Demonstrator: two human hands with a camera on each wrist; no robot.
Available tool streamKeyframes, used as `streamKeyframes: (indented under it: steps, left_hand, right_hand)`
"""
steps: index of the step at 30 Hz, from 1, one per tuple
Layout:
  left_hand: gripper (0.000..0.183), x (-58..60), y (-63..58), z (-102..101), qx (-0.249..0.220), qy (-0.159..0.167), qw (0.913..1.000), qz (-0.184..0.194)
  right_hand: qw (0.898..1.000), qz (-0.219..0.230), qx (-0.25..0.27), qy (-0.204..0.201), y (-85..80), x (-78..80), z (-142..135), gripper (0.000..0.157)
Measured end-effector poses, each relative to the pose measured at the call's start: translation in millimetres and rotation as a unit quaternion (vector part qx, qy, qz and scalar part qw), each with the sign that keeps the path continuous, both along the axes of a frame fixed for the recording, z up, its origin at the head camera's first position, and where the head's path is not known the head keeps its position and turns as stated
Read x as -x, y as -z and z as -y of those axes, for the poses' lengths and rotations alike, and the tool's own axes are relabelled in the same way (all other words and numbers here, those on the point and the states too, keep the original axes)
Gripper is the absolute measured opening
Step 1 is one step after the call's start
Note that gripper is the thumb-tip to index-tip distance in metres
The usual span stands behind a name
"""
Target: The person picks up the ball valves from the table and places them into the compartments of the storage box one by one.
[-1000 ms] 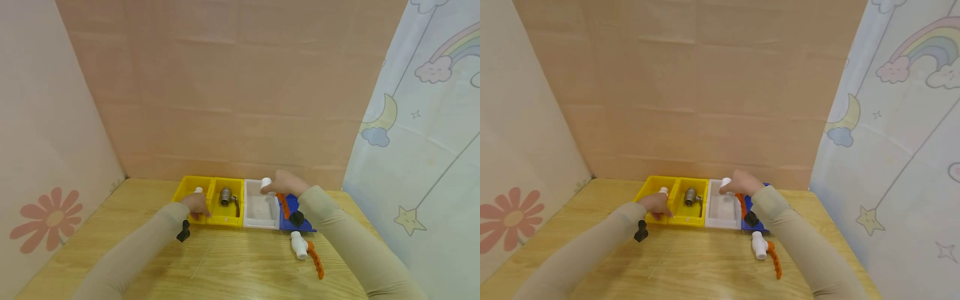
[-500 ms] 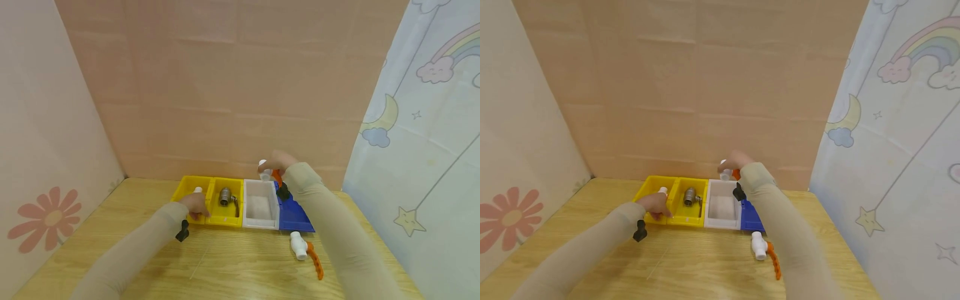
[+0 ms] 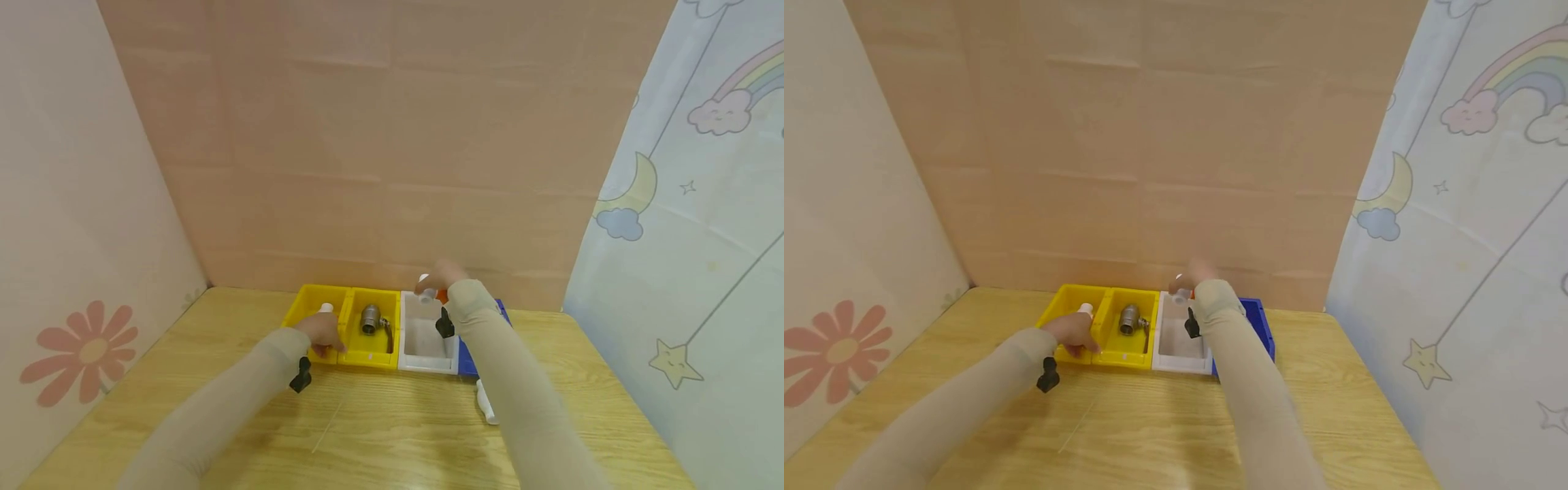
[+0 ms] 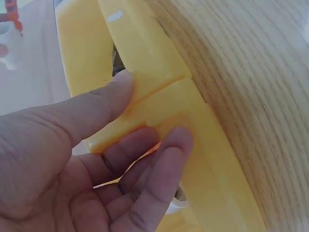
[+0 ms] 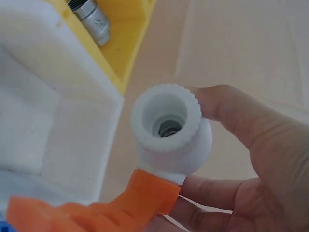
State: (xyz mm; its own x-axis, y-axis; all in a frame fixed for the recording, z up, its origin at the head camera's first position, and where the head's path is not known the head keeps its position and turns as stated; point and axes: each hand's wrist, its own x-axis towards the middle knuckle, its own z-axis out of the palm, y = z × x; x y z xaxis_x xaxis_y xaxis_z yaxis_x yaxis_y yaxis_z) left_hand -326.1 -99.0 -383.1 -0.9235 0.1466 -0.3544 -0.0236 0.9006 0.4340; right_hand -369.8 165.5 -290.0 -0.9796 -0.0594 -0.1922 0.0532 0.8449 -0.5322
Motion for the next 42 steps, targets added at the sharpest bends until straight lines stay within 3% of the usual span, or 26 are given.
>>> streamKeyframes:
  steps: [4,7,12,20,29,33,42]
  left_hand:
    - [0.032,0.1,0.9,1,0.003,0.005,1.0000,-0.008]
    - [0.030,0.2,1.3,1,0.004,0.007,0.9999,-0.012]
    - [0.032,0.2,0.8,0,0.006,0.009,0.9998,-0.014]
    - [0.028,-1.4,1.6,1,0.001,0.004,0.9999,-0.010]
    - [0.031,-0.2,2.6,2,0.010,0.004,0.9998,-0.019]
    - [0.033,0.8,2.7,2,0.009,-0.001,0.9998,-0.016]
    - [0.028,3.2,2.4,2,0.003,0.010,0.9998,-0.017]
  right_hand:
    - [1.000,0.011,-0.001,0.023,13.5,4.3,2,0.047]
    - [0.999,0.016,-0.026,0.015,20.0,5.4,3,0.049]
    - [0.999,-0.006,-0.034,-0.001,37.5,12.1,2,0.040]
    - [0.998,-0.038,-0.041,0.018,64.4,17.4,8,0.037]
    - [0.999,-0.040,0.008,0.035,94.0,22.8,9,0.044]
    - [0.999,-0.027,0.017,0.035,99.5,17.7,13,0.037]
    - [0.998,-0.036,-0.038,0.020,101.3,4.3,24,0.030]
